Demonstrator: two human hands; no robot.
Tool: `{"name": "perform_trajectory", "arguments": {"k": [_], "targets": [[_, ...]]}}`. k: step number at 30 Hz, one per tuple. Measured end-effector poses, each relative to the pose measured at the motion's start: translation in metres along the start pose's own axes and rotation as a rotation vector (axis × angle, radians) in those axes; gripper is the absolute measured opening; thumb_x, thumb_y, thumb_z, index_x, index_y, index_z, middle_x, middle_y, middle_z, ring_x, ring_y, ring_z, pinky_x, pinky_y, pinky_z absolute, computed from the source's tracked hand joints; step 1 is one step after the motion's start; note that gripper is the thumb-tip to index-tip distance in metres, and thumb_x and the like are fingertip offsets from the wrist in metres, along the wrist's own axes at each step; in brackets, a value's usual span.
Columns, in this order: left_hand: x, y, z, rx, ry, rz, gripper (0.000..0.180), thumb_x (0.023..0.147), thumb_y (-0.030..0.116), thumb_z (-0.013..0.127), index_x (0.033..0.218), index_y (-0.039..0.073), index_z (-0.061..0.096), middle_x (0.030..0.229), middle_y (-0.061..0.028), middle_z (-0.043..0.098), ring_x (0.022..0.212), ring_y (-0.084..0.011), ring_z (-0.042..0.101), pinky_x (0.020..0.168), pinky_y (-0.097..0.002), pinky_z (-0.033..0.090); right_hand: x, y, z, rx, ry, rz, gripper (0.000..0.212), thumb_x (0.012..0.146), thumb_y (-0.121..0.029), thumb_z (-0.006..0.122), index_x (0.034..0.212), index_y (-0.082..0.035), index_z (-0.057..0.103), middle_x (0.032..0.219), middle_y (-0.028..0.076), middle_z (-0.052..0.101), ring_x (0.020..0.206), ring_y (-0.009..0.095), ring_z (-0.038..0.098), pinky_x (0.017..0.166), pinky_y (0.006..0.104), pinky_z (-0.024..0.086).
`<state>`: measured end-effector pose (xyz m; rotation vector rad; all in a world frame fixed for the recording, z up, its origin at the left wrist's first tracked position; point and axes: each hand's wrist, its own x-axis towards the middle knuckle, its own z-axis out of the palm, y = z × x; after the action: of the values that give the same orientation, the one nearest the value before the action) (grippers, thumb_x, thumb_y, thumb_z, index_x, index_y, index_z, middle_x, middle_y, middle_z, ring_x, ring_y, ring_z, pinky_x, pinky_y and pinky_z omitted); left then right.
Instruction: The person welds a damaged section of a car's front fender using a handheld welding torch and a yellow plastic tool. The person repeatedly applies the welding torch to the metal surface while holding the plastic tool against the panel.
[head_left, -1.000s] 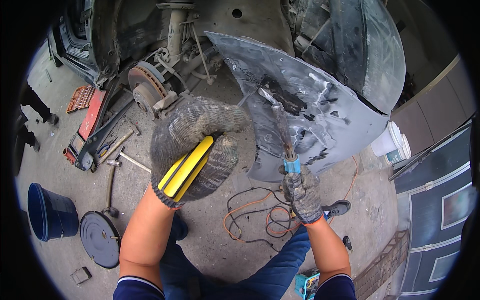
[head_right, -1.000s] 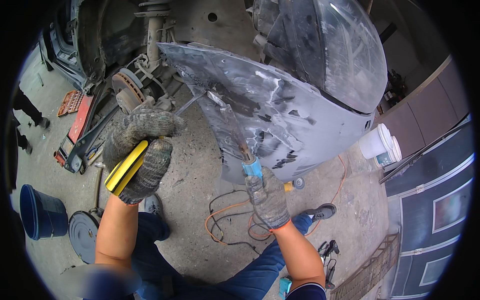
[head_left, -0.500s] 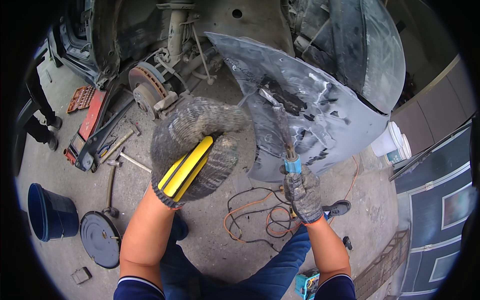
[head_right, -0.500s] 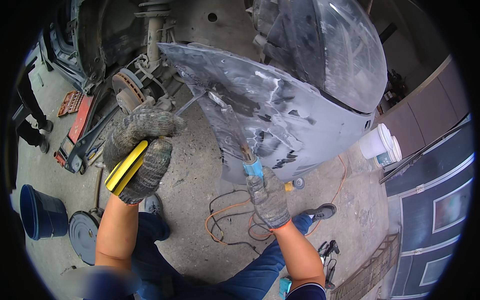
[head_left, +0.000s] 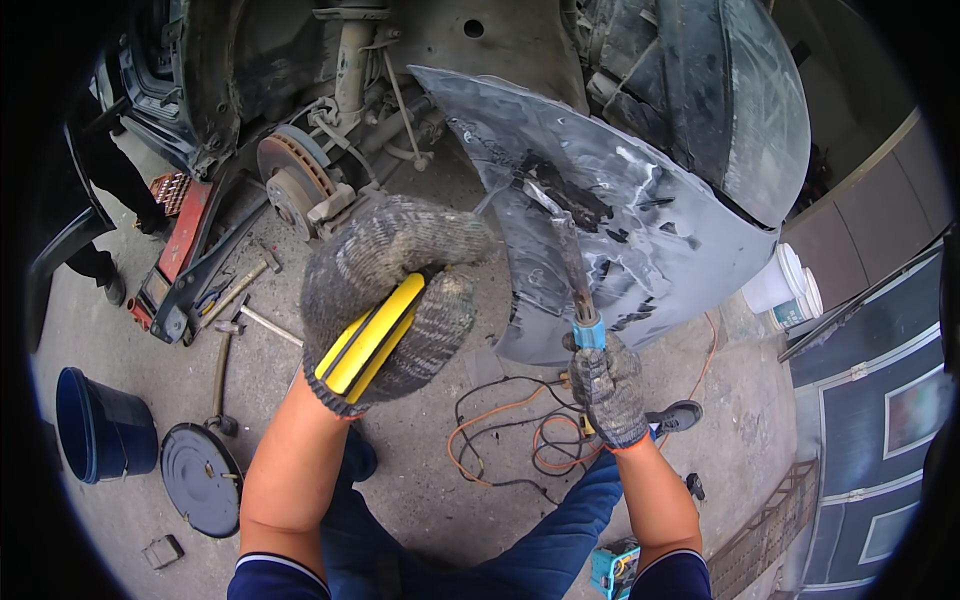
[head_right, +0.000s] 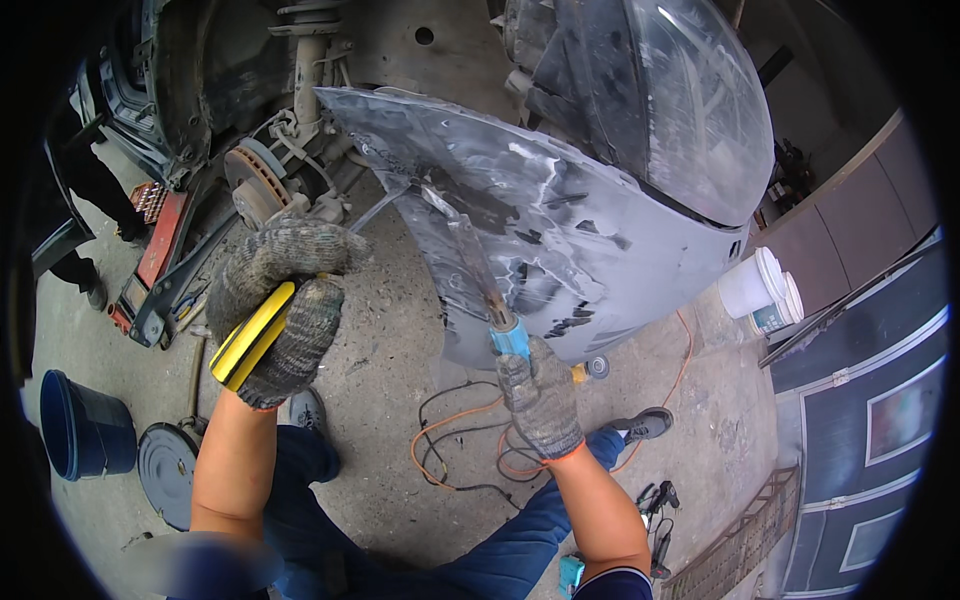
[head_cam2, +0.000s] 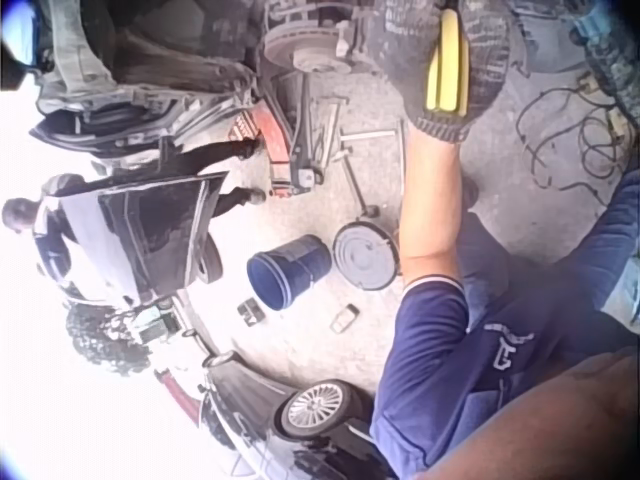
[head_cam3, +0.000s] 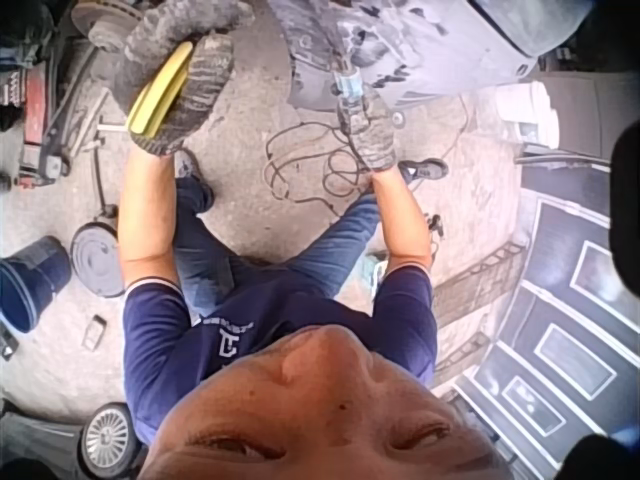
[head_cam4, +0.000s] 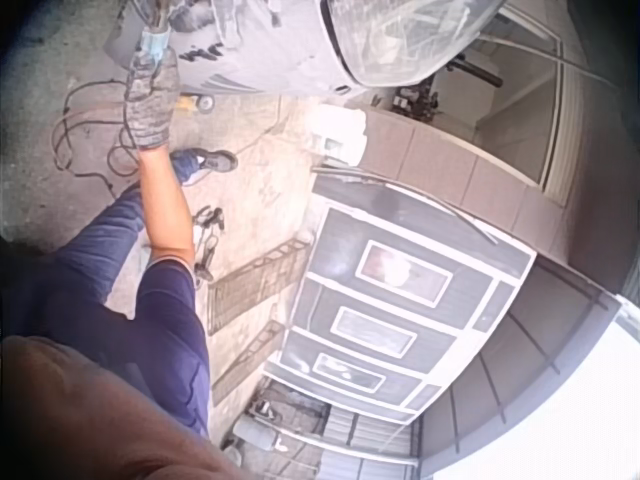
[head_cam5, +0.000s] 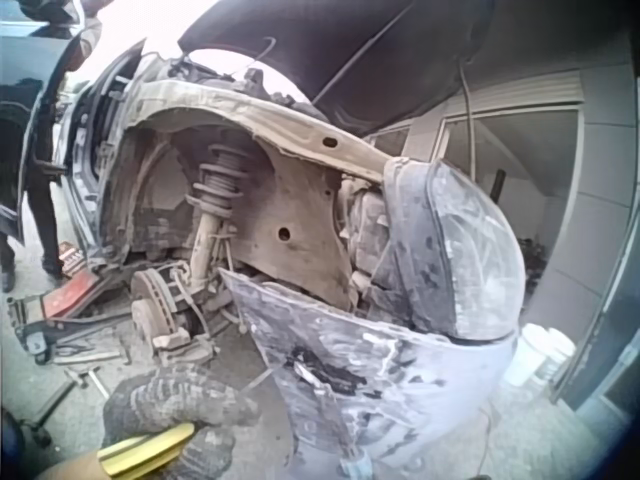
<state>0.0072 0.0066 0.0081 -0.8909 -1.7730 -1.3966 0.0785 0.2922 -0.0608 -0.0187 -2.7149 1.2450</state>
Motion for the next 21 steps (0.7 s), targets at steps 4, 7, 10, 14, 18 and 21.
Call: {"name": "perform_trajectory", "arguments": {"k": [4, 7, 10, 14, 18, 21], "targets": [[0.000, 0.000, 0.001, -0.016, 0.011, -0.003, 0.013, 0.086, 0.010, 0.064, 0.097, 0.003, 0.067, 0.094, -0.0109, 0.072, 0.090, -0.0238, 0.068, 0.102, -0.0444, 0.043, 0.000, 0.004, 0.001, -0.028, 0.006, 0.000, 0.034, 0.099, -0.035, 0.052, 0.103, -0.004, 0.064, 0.082, 0.017, 0.063, 0.072, 0.035, 0.061, 0.068, 0.0422, 0.048], [0.000, -0.001, 0.001, -0.018, 0.015, -0.003, 0.014, 0.086, 0.011, 0.064, 0.097, 0.003, 0.067, 0.094, -0.0109, 0.072, 0.090, -0.0239, 0.068, 0.100, -0.0435, 0.044, 0.000, 0.007, 0.001, -0.035, 0.016, -0.010, 0.035, 0.099, -0.037, 0.051, 0.103, -0.004, 0.063, 0.080, 0.016, 0.063, 0.071, 0.034, 0.061, 0.068, 0.0422, 0.048], [-0.002, -0.003, 0.003, -0.054, 0.034, 0.000, 0.014, 0.086, 0.011, 0.064, 0.097, 0.003, 0.067, 0.094, -0.0108, 0.072, 0.090, -0.0240, 0.068, 0.098, -0.0426, 0.046, 0.000, 0.004, 0.000, -0.001, 0.013, -0.010, 0.035, 0.099, -0.037, 0.051, 0.102, -0.004, 0.063, 0.078, 0.015, 0.063, 0.070, 0.033, 0.061, 0.067, 0.0419, 0.048], [-0.002, -0.002, 0.002, -0.015, 0.022, 0.010, 0.014, 0.087, 0.012, 0.064, 0.097, 0.003, 0.067, 0.094, -0.0105, 0.072, 0.091, -0.0240, 0.067, 0.095, -0.0416, 0.047, -0.001, 0.001, -0.002, 0.048, -0.011, 0.021, 0.035, 0.099, -0.037, 0.051, 0.101, -0.004, 0.063, 0.076, 0.014, 0.062, 0.067, 0.032, 0.060, 0.065, 0.0410, 0.047], [-0.002, -0.002, 0.001, -0.008, 0.019, 0.012, 0.014, 0.087, 0.012, 0.064, 0.098, 0.003, 0.067, 0.094, -0.0107, 0.072, 0.089, -0.0242, 0.068, 0.094, -0.0417, 0.047, -0.002, 0.001, -0.003, 0.060, -0.015, 0.031, 0.034, 0.099, -0.036, 0.052, 0.101, -0.004, 0.063, 0.074, 0.013, 0.061, 0.065, 0.030, 0.059, 0.064, 0.0400, 0.047], [-0.004, -0.002, 0.003, -0.084, 0.032, -0.029, 0.014, 0.087, 0.011, 0.065, 0.099, 0.003, 0.066, 0.094, -0.0112, 0.072, 0.088, -0.0243, 0.068, 0.096, -0.0426, 0.046, -0.003, -0.001, -0.004, 0.085, -0.022, 0.058, 0.032, 0.099, -0.035, 0.052, 0.100, -0.004, 0.062, 0.074, 0.013, 0.059, 0.065, 0.029, 0.058, 0.064, 0.0399, 0.046]]}}
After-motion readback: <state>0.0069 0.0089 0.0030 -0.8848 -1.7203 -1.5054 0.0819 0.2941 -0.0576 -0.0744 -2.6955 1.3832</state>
